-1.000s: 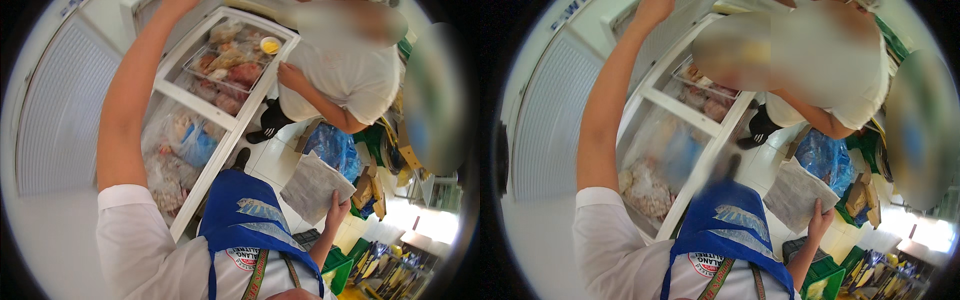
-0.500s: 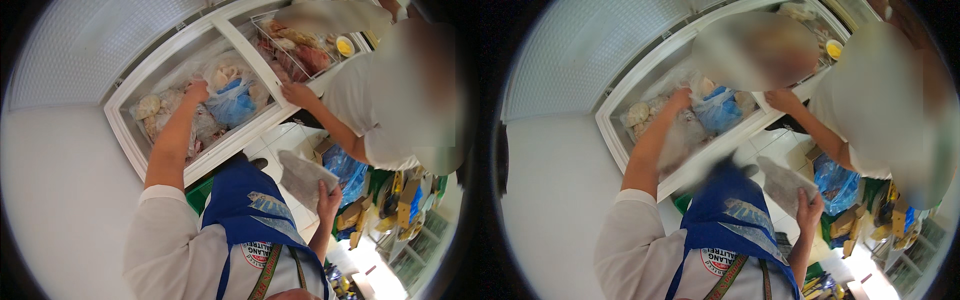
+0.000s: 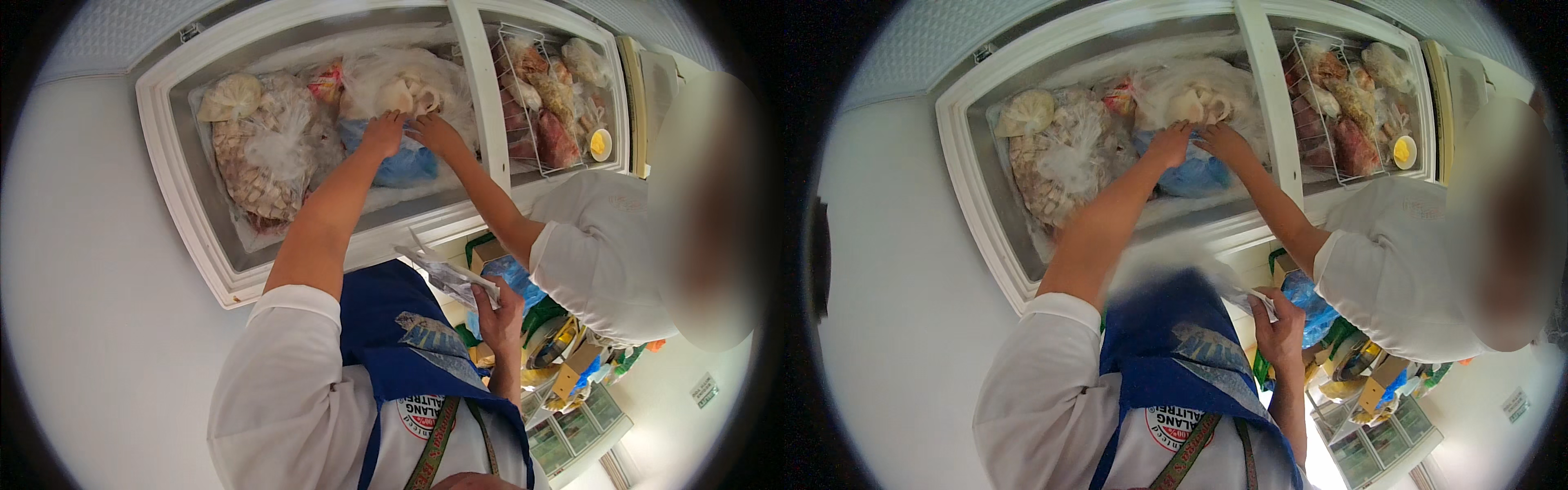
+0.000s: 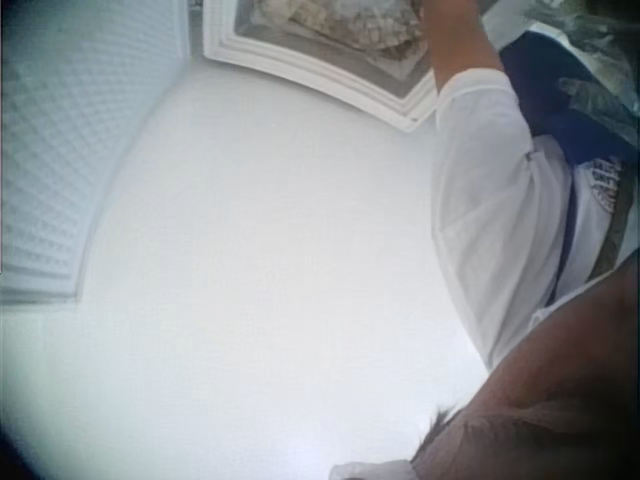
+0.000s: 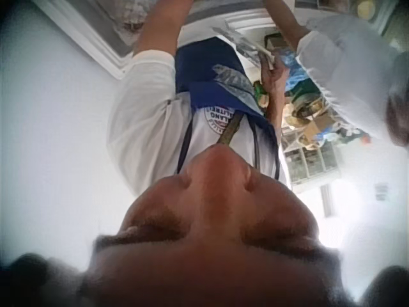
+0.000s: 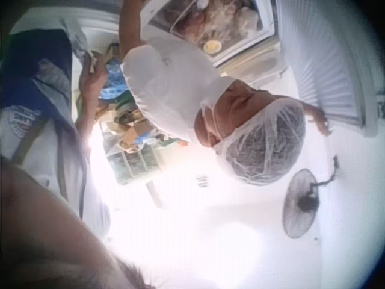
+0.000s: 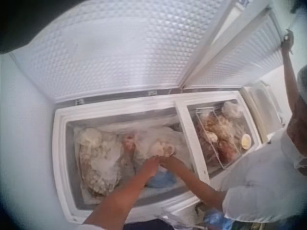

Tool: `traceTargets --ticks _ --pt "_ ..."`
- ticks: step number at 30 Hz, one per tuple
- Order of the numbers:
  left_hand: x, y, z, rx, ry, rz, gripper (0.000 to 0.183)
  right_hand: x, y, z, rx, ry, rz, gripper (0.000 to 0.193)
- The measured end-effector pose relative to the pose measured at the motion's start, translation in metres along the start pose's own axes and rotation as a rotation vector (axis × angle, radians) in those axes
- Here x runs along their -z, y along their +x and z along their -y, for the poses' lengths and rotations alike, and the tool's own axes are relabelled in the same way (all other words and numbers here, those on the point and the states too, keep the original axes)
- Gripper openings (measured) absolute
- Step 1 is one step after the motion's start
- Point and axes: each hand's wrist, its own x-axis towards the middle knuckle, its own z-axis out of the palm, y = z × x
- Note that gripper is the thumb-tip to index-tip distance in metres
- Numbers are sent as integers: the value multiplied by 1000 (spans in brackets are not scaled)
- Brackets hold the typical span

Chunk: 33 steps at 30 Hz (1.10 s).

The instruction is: The person retrieves frozen food items from a chest freezer and places them into plastic bags and crates. They handle a printed list, compare it to the items, and move bags of meat and other frozen goods between the freezer, a table, and storage crates.

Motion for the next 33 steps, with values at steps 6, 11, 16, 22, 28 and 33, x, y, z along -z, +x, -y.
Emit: traceTargets --ticks 6,11,16,22,28,33 --pt "-15 23 44 74 199 76 40 -9 20 29 -48 -61 94 15" --pt "-9 31 82 26 316 -147 26 -14 27 40 -78 -103 102 15" --pt "8 36 123 100 346 -308 22 -21 31 45 -88 -103 74 17" --pt "48 51 109 162 -48 -124 48 -27 33 53 -151 -86 78 16" --pt "64 89 107 172 -417 -353 78 -28 37 62 -203 -110 88 17" --pt "97 119 102 13 -592 -467 75 -30 33 62 -238 -124 89 17"
